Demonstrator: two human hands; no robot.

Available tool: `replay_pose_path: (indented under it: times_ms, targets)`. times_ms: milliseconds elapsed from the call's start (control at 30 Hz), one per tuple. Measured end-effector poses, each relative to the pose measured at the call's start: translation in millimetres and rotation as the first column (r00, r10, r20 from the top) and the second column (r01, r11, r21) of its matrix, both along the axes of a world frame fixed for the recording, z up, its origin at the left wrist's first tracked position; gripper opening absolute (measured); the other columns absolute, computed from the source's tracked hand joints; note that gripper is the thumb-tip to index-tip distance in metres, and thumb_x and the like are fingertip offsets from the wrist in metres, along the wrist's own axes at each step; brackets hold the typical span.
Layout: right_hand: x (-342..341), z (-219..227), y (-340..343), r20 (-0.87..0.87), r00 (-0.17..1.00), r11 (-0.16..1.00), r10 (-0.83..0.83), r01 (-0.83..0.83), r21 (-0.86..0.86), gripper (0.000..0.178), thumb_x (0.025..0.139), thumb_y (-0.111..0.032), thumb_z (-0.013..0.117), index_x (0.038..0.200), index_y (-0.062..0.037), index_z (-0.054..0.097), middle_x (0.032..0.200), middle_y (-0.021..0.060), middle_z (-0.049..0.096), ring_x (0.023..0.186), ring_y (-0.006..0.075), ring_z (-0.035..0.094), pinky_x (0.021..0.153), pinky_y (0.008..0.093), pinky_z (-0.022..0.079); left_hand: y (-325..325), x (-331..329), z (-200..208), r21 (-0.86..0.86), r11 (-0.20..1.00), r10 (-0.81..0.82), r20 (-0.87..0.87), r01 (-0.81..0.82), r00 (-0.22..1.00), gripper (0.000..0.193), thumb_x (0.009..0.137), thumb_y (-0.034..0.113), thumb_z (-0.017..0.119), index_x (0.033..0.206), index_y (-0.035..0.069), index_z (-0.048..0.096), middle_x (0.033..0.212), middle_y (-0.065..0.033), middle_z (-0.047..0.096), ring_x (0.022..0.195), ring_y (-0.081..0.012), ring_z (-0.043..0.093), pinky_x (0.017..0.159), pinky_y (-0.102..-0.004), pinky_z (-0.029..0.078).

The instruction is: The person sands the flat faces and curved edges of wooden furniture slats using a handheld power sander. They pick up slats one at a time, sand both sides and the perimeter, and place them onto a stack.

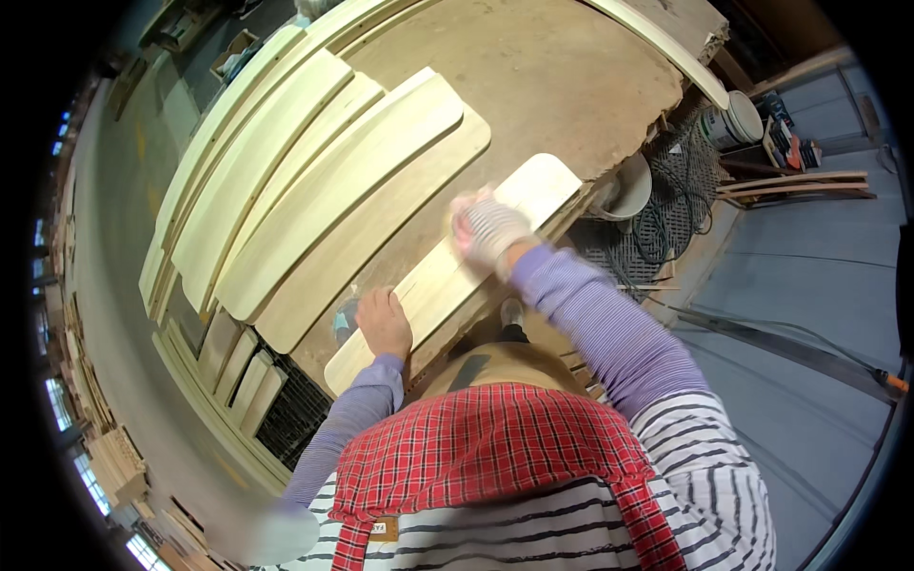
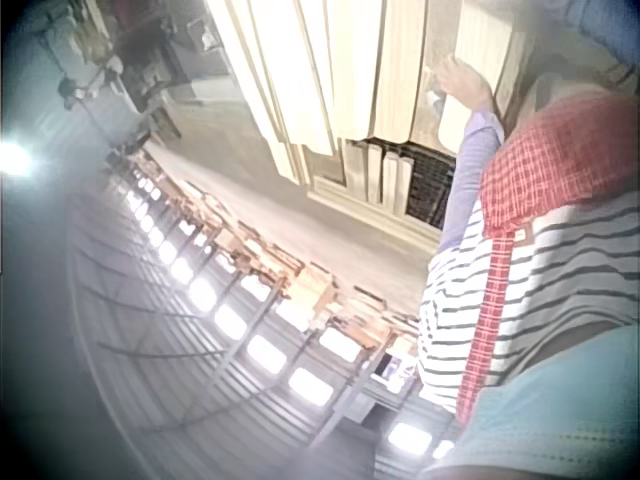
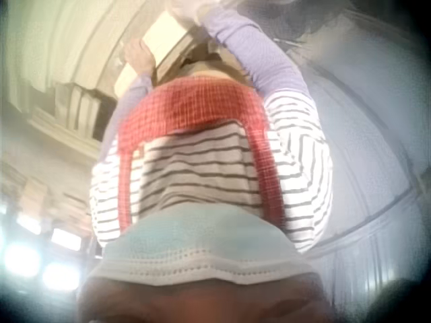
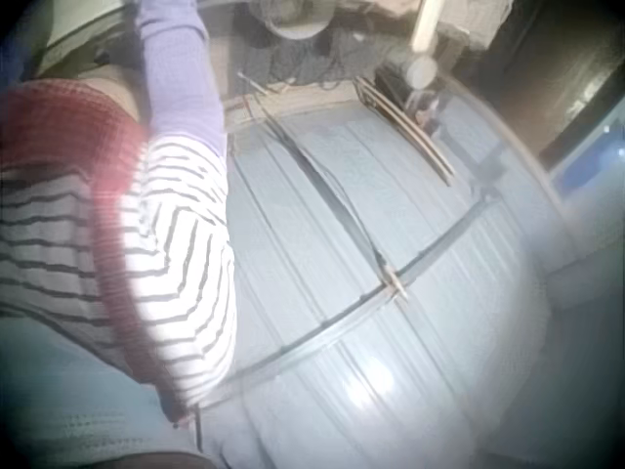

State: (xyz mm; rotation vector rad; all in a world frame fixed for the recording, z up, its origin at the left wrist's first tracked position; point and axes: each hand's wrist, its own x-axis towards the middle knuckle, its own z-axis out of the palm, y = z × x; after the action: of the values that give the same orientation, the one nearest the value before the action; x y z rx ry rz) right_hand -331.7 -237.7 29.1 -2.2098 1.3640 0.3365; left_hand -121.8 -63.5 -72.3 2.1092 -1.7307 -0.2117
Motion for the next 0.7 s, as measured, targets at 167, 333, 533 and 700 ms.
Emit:
replay_pose_path:
  times_ms: [167, 333, 533, 700]
  targets:
    - [0, -3, -3, 0.097, 0.938, 0.941, -0.333, 0.323, 0.105, 0.037, 0.095, -0.033, 0.057, 0.122, -0.0075, 0.055, 0.118, 0.0243, 0.06, 0.11, 0.0385, 0.063, 0.093, 0.0432, 0.052, 2, 4, 1, -0.059, 0.998, -0.004, 0.027, 0.005, 1.0, 0.015, 0.096, 0.016, 0.054, 0.104, 0.009, 0.064, 0.101, -0.0123, 0.061, 0.097, -0.0338, 0.055, 0.086, -0.0457, 0.041]
    - [-139, -49, -95, 0.258, 0.669, 0.688, -0.697, 0.726, -0.021, 0.033, 0.092, -0.025, 0.061, 0.121, -0.0103, 0.055, 0.117, 0.0216, 0.056, 0.108, 0.0382, 0.062, 0.09, 0.0423, 0.054, -7, -12, 5, -0.049, 0.998, -0.041, -0.003, 0.041, 0.999, 0.017, 0.096, 0.018, 0.053, 0.104, 0.008, 0.065, 0.102, -0.0131, 0.061, 0.098, -0.0342, 0.055, 0.087, -0.0458, 0.041]
    - [-22, 37, -23, 0.102, 0.811, 0.8, -0.576, 0.534, 0.274, 0.058, 0.099, -0.045, 0.045, 0.142, -0.0072, 0.043, 0.138, 0.0257, 0.049, 0.124, 0.0434, 0.056, 0.104, 0.0499, 0.045, 1, -1, 3, 0.032, 0.999, 0.0, 0.056, -0.002, 0.998, 0.019, 0.098, 0.018, 0.051, 0.106, 0.008, 0.064, 0.105, -0.0129, 0.062, 0.102, -0.0342, 0.055, 0.089, -0.0454, 0.041]
    - [37, -33, 43, 0.285, 0.913, 0.874, -0.292, 0.133, 0.468, 0.059, 0.096, -0.049, 0.05, 0.139, -0.0089, 0.041, 0.131, 0.0215, 0.058, 0.123, 0.0407, 0.057, 0.105, 0.0499, 0.043, 1, -1, 0, 0.027, 1.0, -0.003, 0.073, 0.001, 0.997, 0.018, 0.097, 0.019, 0.052, 0.105, 0.008, 0.063, 0.105, -0.0123, 0.062, 0.101, -0.0334, 0.055, 0.087, -0.0461, 0.041]
